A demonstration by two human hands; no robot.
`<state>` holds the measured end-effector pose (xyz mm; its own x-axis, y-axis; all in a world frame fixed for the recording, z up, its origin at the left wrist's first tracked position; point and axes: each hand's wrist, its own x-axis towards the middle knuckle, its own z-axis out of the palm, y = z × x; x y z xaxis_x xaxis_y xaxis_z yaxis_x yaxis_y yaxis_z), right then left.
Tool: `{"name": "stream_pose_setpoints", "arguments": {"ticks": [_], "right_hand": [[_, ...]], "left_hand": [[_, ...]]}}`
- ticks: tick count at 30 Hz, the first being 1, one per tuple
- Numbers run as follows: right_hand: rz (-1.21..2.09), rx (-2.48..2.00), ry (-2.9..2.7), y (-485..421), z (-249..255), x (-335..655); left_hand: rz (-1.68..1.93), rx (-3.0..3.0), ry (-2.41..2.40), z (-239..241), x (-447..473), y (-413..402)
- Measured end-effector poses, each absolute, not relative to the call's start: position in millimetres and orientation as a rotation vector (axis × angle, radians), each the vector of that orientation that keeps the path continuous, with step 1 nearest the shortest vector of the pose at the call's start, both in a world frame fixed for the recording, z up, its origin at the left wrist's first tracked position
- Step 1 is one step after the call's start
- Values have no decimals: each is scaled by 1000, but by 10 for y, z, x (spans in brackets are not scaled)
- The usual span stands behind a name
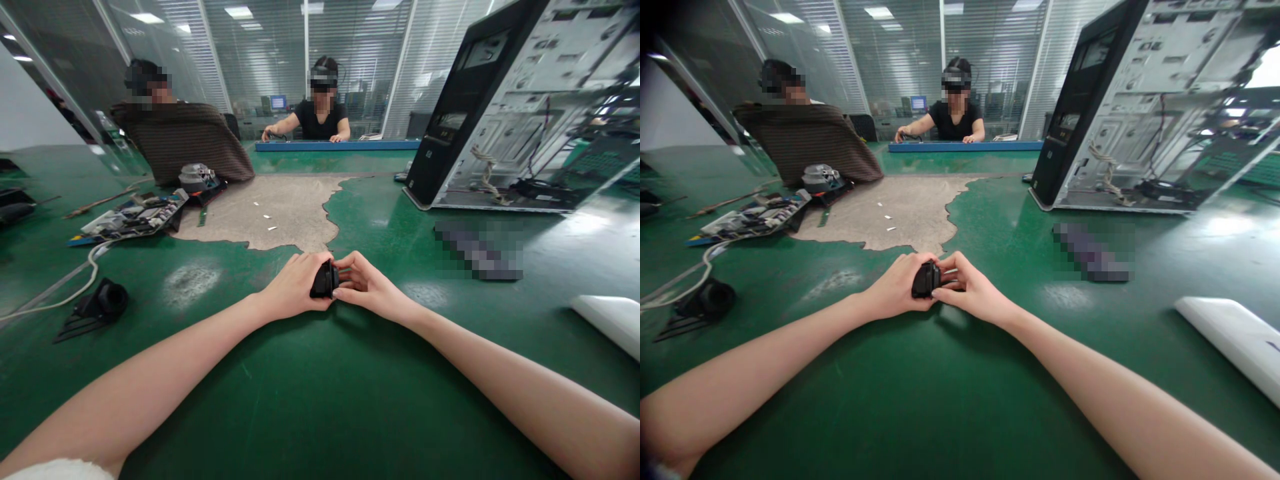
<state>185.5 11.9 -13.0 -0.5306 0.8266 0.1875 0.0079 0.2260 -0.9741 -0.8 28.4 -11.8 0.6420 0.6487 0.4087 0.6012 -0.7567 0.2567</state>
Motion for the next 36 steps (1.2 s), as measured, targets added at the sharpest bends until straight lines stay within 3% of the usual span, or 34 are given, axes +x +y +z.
{"name": "stream_pose_setpoints", "arguments": {"ticks": [36], "right_hand": [[1360,-846,-1741,109,-99,1834]], "left_hand": [[751,2788,1054,-115,-6,292]]}}
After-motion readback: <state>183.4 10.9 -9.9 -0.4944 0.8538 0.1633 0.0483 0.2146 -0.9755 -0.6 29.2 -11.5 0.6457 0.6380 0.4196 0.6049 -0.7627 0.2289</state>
